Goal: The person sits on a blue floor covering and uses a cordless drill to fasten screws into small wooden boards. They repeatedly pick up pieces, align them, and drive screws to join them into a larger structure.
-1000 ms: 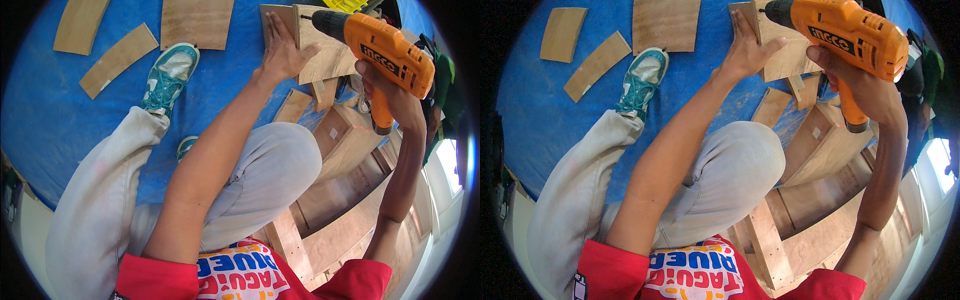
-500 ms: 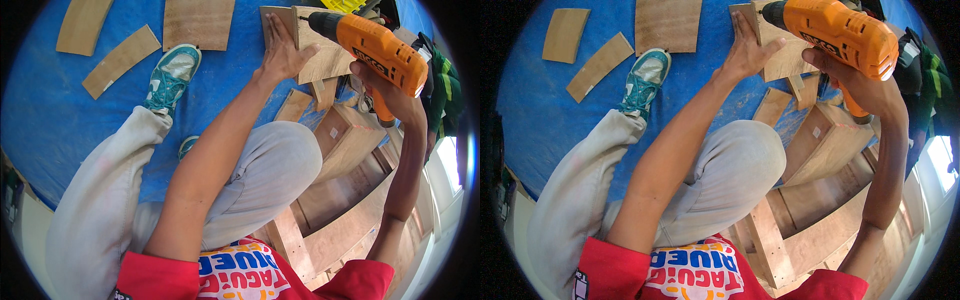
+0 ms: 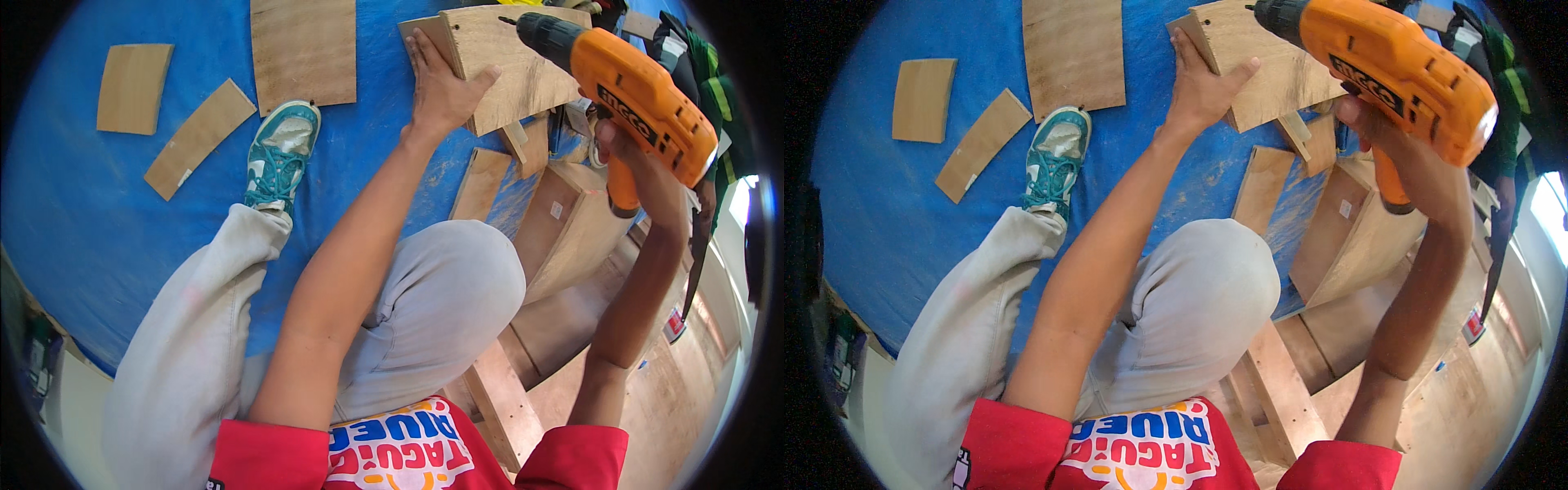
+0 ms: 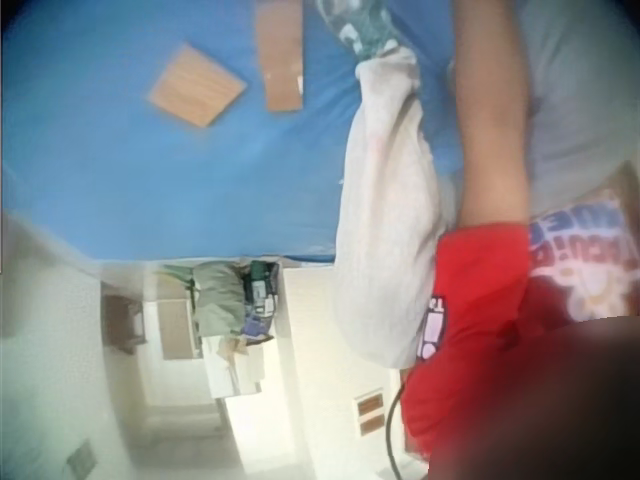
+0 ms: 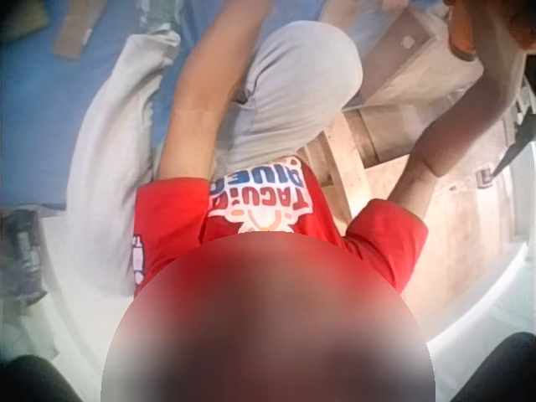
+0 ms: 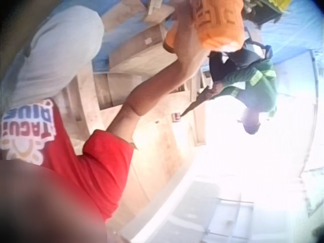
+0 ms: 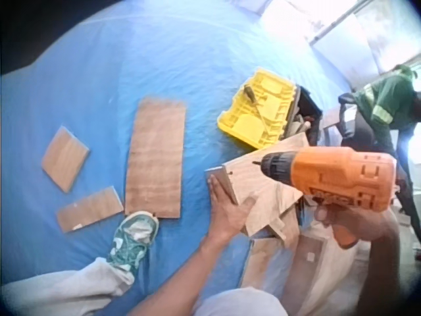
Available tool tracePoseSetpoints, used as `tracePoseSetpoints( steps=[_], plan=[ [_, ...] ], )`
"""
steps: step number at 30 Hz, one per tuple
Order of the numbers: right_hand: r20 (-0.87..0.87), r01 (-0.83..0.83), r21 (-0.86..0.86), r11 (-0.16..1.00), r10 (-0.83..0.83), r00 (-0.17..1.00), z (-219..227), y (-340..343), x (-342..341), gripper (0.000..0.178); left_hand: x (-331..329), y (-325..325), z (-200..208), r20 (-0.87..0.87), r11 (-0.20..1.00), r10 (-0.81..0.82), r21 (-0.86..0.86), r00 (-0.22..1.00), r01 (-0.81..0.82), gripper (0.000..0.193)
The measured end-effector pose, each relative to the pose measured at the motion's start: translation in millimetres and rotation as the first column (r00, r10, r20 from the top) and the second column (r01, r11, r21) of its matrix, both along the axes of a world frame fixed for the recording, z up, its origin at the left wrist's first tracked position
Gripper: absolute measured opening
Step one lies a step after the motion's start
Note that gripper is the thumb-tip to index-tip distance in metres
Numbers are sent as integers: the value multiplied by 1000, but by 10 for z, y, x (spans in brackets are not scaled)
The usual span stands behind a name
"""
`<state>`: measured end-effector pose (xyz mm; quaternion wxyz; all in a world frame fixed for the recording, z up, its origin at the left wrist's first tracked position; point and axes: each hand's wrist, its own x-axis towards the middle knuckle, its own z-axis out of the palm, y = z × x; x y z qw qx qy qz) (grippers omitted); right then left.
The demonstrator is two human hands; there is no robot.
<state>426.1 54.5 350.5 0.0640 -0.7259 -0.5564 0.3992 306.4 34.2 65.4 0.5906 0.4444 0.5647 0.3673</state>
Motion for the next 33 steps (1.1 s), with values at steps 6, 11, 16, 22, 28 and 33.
tracePoseSetpoints(
  steps=[6, 11, 16, 22, 28, 33],
  plan=[
    [-246, 457, 207, 865, -406, 880, -454, -905, -122, 36, -111, -170, 149, 96, 1000, 9, 21, 995, -11, 138],
    [-254, 697, 166, 698, -653, 714, -891, -1608, -345, 43, -215, -427, 336, 151, 998, 27, -59, 988, -18, 106],
    [-282, 793, 138, 594, -744, 606, -1079, -2025, -490, 44, -279, -505, 546, 84, 996, 84, -8, 993, -84, 59],
    [-354, 893, 35, 448, -831, 430, -1296, -2289, -593, 40, -261, -501, 660, 77, 993, 115, 14, 990, -116, 48],
    [-332, 889, -27, 457, -843, 423, -1474, -2329, -679, 42, -234, -550, 662, 19, 991, 127, 37, 992, -127, 51],
    [-276, 860, -93, 502, -843, 462, -1606, -2385, -741, 43, -592, -489, 386, -194, 966, 237, 147, 952, -211, 43]
  ],
)
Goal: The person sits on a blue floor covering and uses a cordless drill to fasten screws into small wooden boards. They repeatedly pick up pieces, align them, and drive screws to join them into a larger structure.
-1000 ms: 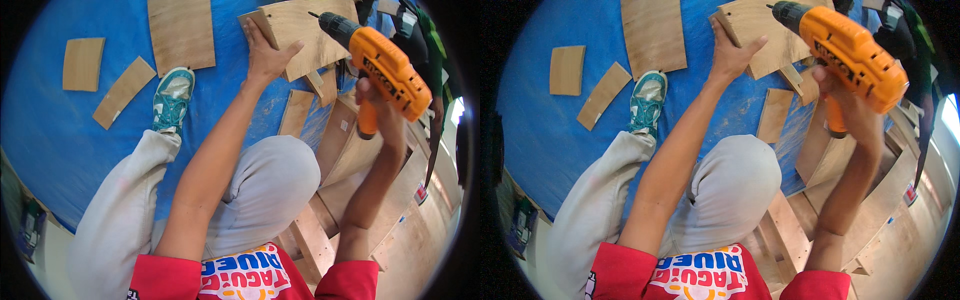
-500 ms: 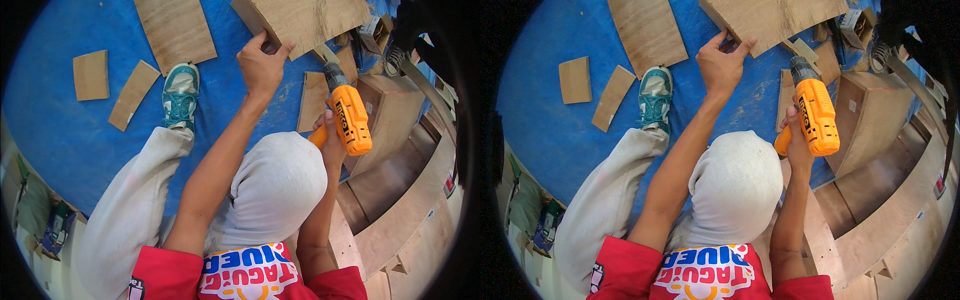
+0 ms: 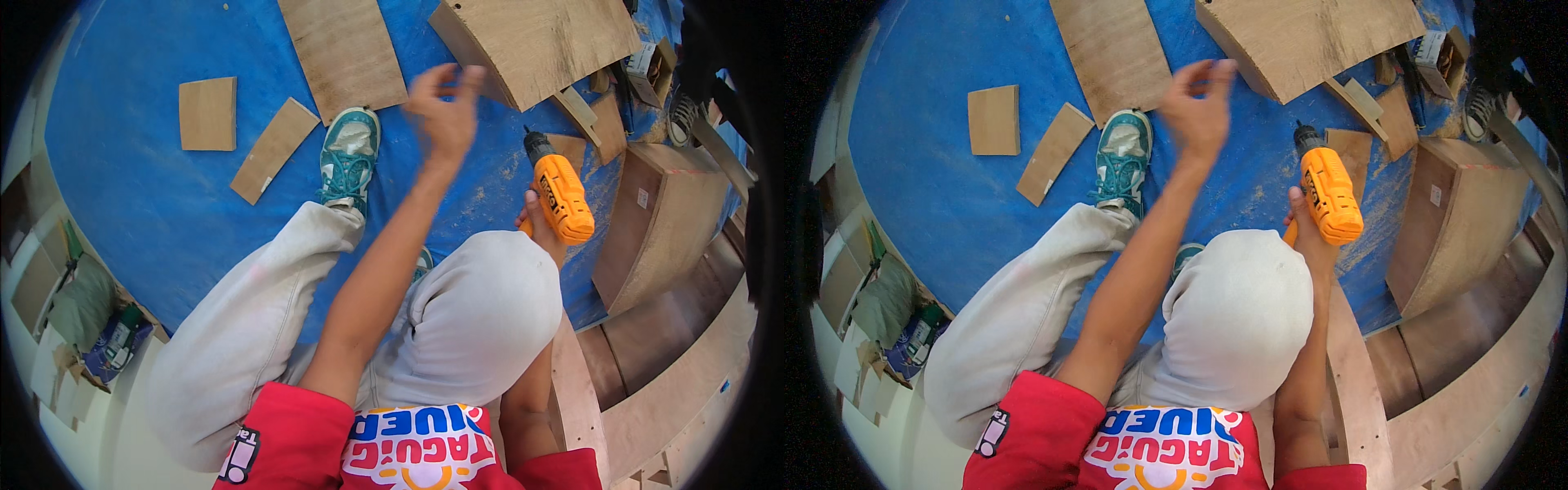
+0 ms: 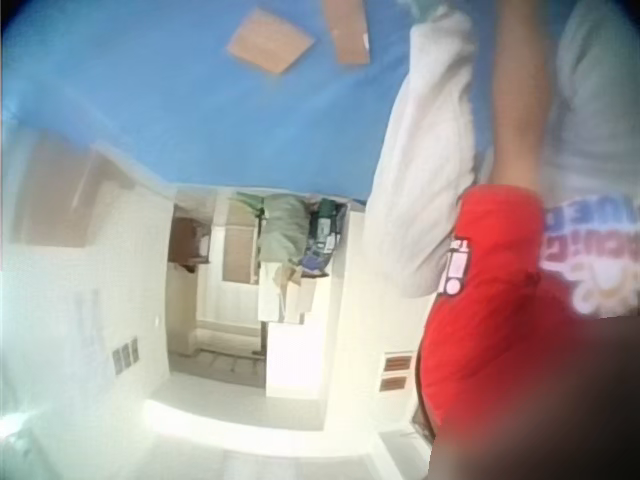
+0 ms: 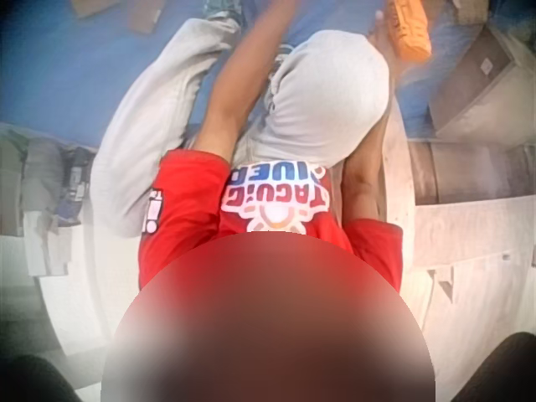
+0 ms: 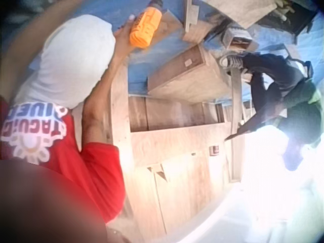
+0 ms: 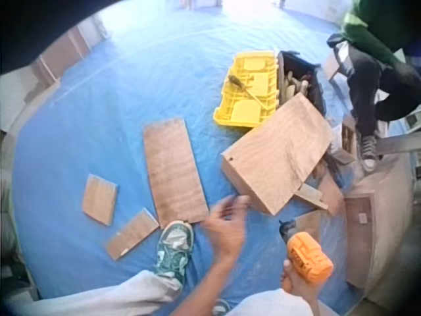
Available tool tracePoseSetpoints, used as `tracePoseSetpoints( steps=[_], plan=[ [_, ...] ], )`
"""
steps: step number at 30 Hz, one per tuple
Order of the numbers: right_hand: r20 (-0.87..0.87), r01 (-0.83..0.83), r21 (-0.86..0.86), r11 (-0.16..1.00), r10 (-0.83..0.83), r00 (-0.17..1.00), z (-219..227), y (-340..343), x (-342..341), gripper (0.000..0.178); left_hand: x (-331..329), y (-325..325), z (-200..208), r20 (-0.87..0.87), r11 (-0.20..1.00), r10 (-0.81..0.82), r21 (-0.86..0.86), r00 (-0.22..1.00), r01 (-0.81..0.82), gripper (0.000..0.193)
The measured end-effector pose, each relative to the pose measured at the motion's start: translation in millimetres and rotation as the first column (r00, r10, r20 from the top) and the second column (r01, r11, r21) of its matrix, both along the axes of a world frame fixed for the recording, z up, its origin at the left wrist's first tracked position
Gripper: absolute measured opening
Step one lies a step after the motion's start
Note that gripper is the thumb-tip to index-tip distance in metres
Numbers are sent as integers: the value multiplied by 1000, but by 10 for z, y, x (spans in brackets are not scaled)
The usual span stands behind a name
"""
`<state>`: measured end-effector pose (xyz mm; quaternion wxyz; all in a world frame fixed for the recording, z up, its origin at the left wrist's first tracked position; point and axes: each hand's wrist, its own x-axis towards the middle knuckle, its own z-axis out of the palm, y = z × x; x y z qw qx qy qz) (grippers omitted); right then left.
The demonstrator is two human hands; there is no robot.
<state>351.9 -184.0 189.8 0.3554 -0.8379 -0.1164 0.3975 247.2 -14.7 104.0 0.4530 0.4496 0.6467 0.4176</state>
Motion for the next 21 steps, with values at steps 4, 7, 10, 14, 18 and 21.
tracePoseSetpoints(
  steps=[4, 7, 10, 14, 18, 21],
  plan=[
    [-44, -90, -79, 993, 87, 995, -149, -113, -26, 42, -1049, 251, -432, -549, 983, -170, -36, 819, 179, 34],
    [-88, -234, -47, 971, 230, 969, -217, -121, -93, 35, -1572, 470, -711, -431, 947, -308, -225, 848, 229, 37],
    [-147, -338, -69, 939, 325, 934, -162, 21, -235, 37, -1756, 733, -856, -444, 928, -284, -350, 850, 128, 64],
    [-260, -471, 251, 846, 528, 808, -77, 555, -357, 37, -1681, 969, -876, -594, 910, -328, -407, 735, 77, 107],
    [-236, -758, 180, 627, 776, 585, -106, 1183, -360, 34, -1630, 912, -849, -686, 918, -282, -397, 670, -20, 114],
    [-266, -800, 143, 583, 801, 536, -156, 1421, -404, 35, -1651, 889, -880, -649, 906, -306, -424, 697, 3, 122]
  ],
)
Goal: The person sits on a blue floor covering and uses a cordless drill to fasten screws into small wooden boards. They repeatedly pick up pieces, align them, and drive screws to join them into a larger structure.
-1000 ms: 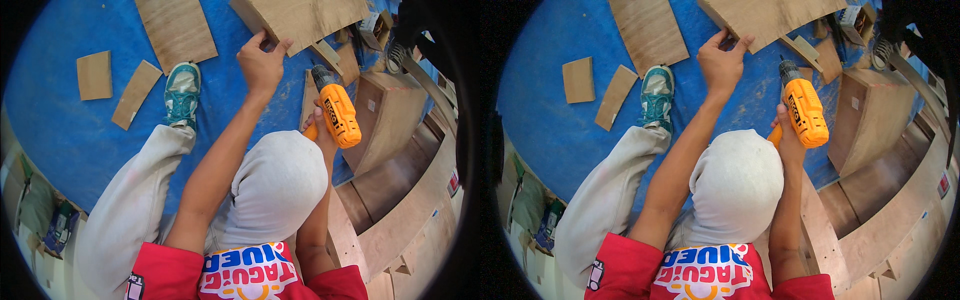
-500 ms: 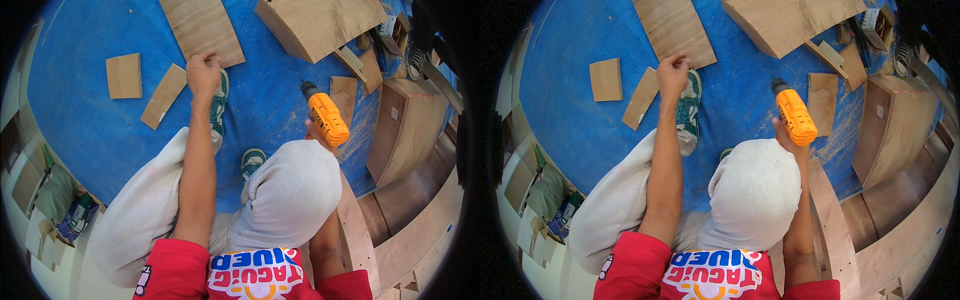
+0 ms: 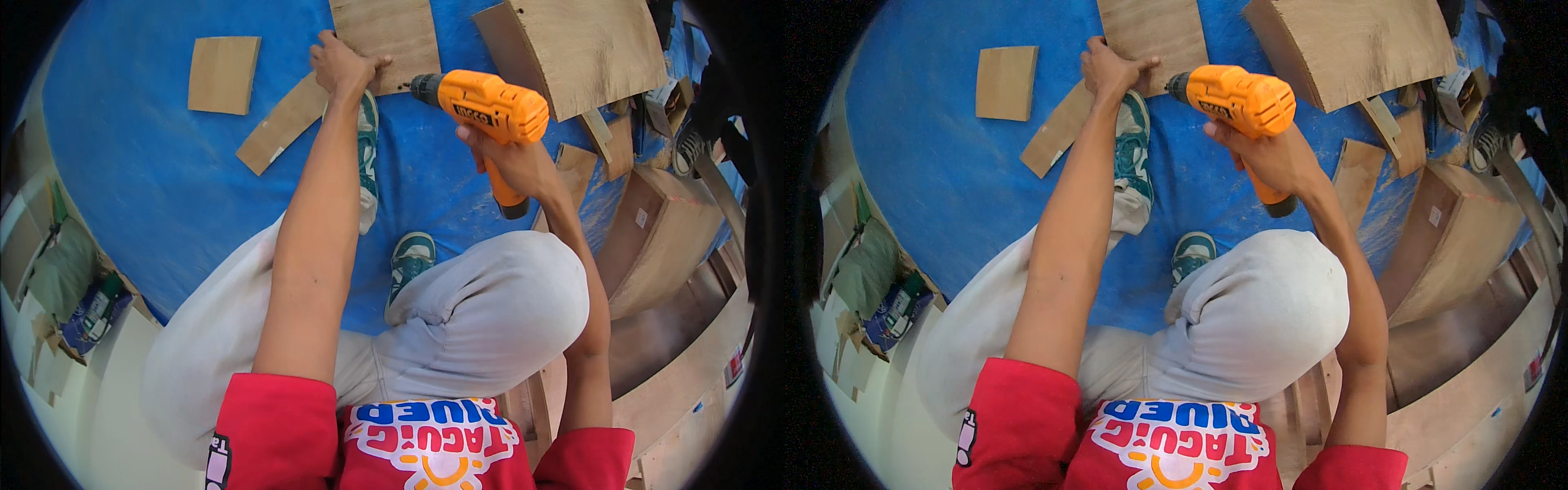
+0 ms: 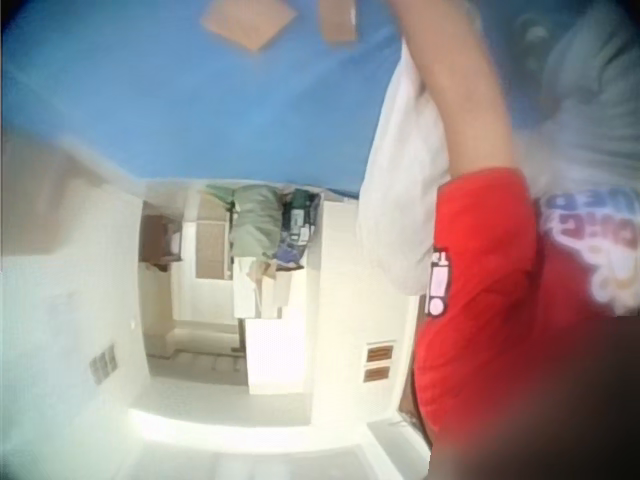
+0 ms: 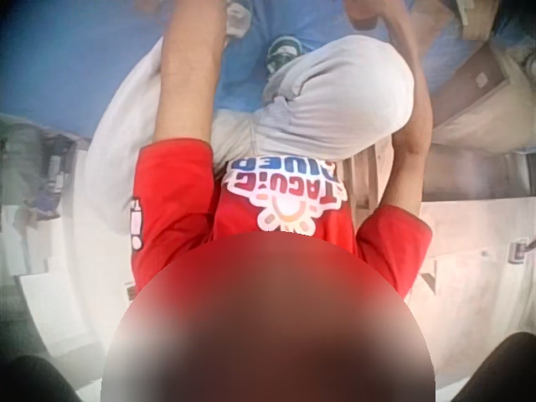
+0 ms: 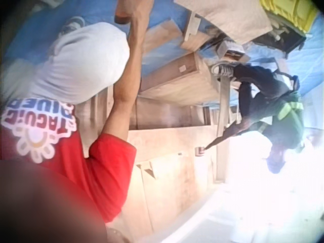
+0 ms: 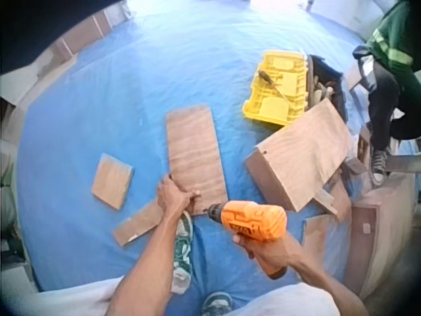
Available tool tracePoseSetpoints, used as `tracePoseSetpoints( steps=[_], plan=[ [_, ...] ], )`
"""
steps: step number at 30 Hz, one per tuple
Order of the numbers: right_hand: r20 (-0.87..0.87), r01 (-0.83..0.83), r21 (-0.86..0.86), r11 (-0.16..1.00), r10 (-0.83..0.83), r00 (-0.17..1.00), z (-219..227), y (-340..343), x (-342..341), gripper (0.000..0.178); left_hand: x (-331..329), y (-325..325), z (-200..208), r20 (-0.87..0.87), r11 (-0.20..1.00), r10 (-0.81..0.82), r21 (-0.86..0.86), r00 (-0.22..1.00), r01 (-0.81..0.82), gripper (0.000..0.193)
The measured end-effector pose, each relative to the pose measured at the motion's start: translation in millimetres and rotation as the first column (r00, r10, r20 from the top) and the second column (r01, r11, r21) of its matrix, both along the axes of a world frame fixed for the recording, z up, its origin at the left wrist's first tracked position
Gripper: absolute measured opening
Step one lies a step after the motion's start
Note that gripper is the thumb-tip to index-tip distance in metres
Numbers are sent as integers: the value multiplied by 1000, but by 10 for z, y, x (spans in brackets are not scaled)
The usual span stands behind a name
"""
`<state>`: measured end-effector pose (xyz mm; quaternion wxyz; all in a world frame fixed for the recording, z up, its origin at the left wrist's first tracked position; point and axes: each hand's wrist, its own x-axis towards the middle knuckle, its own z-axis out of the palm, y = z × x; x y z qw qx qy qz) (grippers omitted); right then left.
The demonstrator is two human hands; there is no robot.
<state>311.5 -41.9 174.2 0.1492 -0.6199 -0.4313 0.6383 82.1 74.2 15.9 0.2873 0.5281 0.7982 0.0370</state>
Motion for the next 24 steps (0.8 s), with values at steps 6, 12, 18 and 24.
tracePoseSetpoints(
  steps=[6, 12, 18, 24],
  plan=[
    [27, -18, -66, 998, 20, 999, -18, 91, -100, 29, -54, -17, 12, -52, 996, -38, 85, 998, 42, 100],
    [65, -33, -54, 998, 36, 997, 41, 91, -156, 26, 3, 4, 149, 77, 995, 94, 1, 993, -95, 106],
    [50, 40, -21, 999, -39, 998, 7, 116, -234, 22, 1, -61, 144, 83, 988, 131, 73, 988, -137, 102],
    [124, -50, -17, 999, 51, 991, 26, 225, -287, 22, 34, -63, 109, 67, 986, 158, 46, 985, -161, 100]
  ],
)
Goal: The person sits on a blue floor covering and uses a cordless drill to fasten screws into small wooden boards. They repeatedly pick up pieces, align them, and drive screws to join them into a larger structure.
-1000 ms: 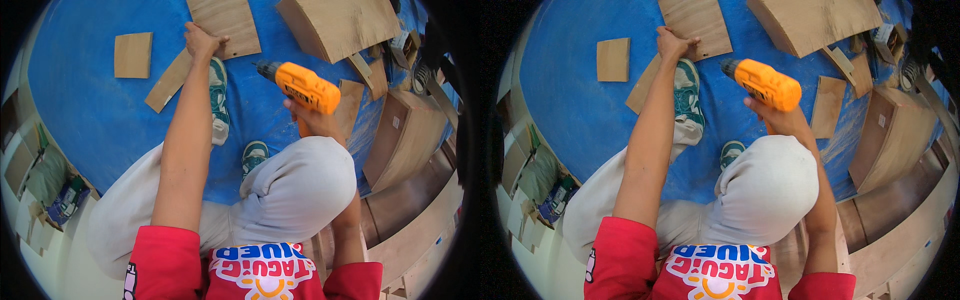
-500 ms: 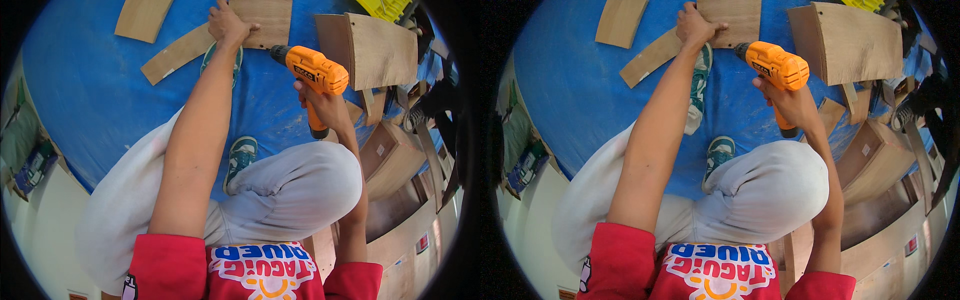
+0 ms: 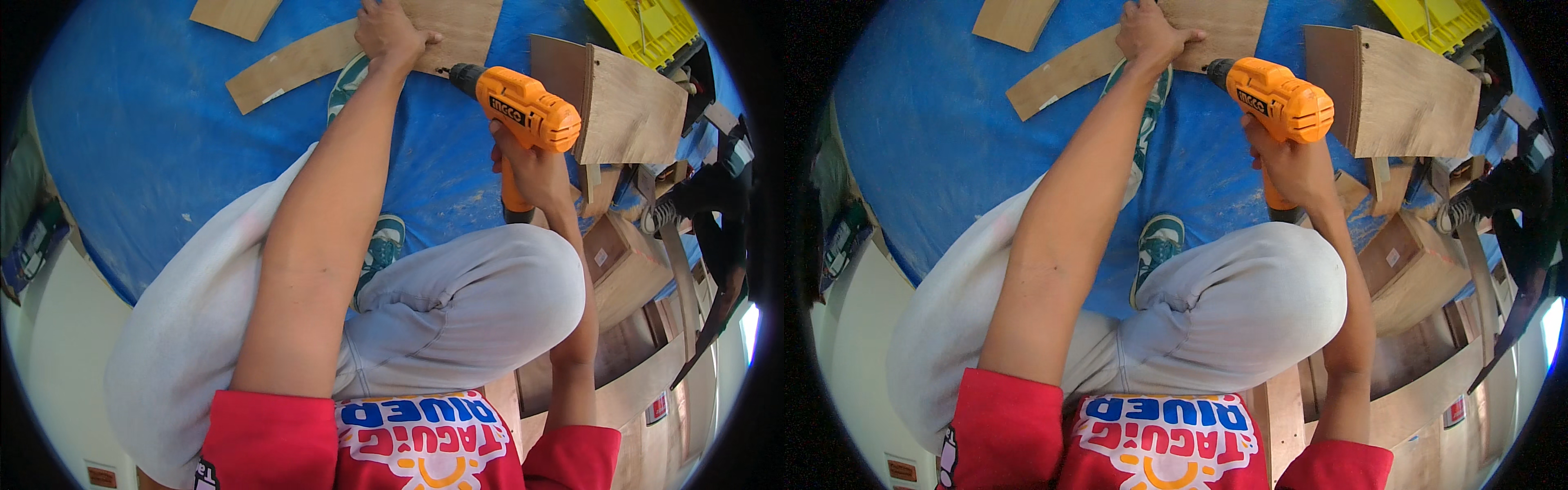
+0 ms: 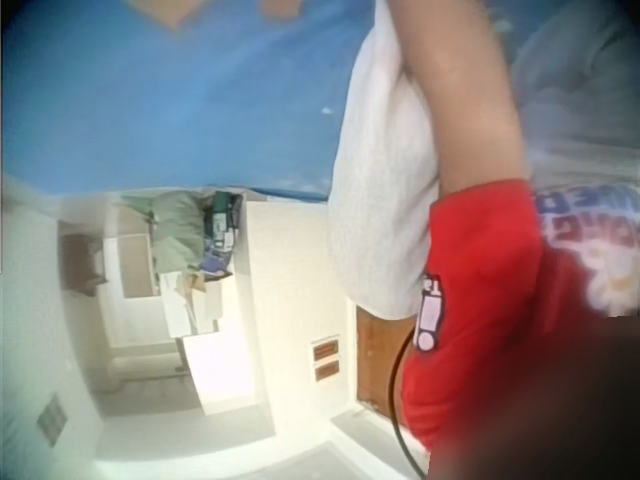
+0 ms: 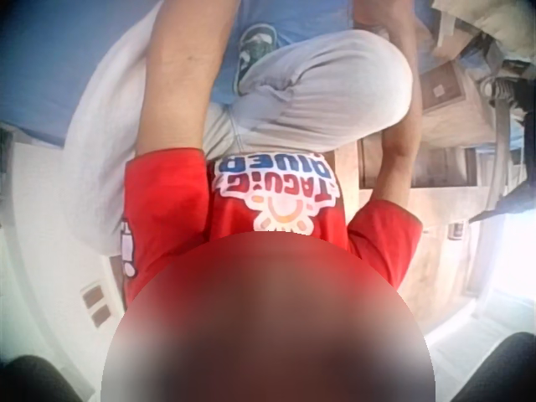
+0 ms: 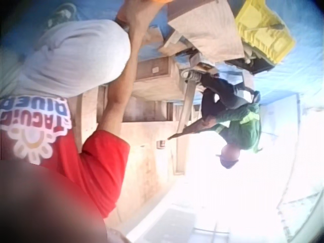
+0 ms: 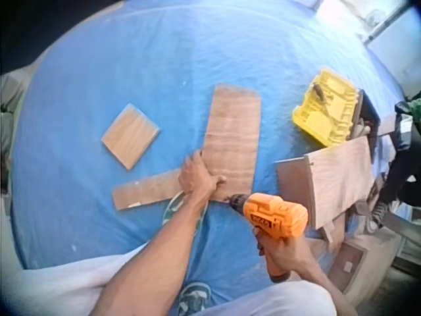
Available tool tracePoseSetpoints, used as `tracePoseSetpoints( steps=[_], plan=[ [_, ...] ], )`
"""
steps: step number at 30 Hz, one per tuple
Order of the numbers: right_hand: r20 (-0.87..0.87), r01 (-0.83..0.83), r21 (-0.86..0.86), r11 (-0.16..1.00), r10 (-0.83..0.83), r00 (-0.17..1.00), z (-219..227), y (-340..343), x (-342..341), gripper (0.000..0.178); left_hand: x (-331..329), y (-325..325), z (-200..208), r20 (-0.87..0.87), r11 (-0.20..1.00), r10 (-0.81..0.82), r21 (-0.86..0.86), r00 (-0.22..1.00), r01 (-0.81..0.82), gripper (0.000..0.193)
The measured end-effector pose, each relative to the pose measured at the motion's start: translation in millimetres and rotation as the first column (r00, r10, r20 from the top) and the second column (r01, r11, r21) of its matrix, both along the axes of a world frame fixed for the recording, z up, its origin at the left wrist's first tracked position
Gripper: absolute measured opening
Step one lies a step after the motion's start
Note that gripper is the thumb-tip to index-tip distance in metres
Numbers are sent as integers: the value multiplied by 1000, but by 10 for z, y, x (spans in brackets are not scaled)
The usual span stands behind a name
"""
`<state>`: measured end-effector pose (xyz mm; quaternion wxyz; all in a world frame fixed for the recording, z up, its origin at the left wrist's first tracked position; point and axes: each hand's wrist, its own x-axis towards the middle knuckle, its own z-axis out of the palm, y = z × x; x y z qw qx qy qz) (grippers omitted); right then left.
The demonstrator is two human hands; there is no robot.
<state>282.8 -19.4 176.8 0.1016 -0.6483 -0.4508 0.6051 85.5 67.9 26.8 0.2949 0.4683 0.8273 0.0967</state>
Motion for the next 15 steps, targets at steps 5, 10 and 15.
tracePoseSetpoints(
  steps=[5, 10, 15],
  plan=[
    [41, -56, -39, 998, 58, 997, 128, 88, -1, 24, -25, -22, -37, 20, 999, -5, 33, 1000, 5, 100],
    [102, -169, -74, 983, 176, 979, 136, 160, -14, 26, -27, -14, -32, 30, 1000, 0, 12, 1000, 0, 100],
    [138, -167, -97, 981, 179, 974, -9, 188, -10, 25, -40, -16, -30, 28, 1000, 3, 28, 1000, -3, 98]
  ],
)
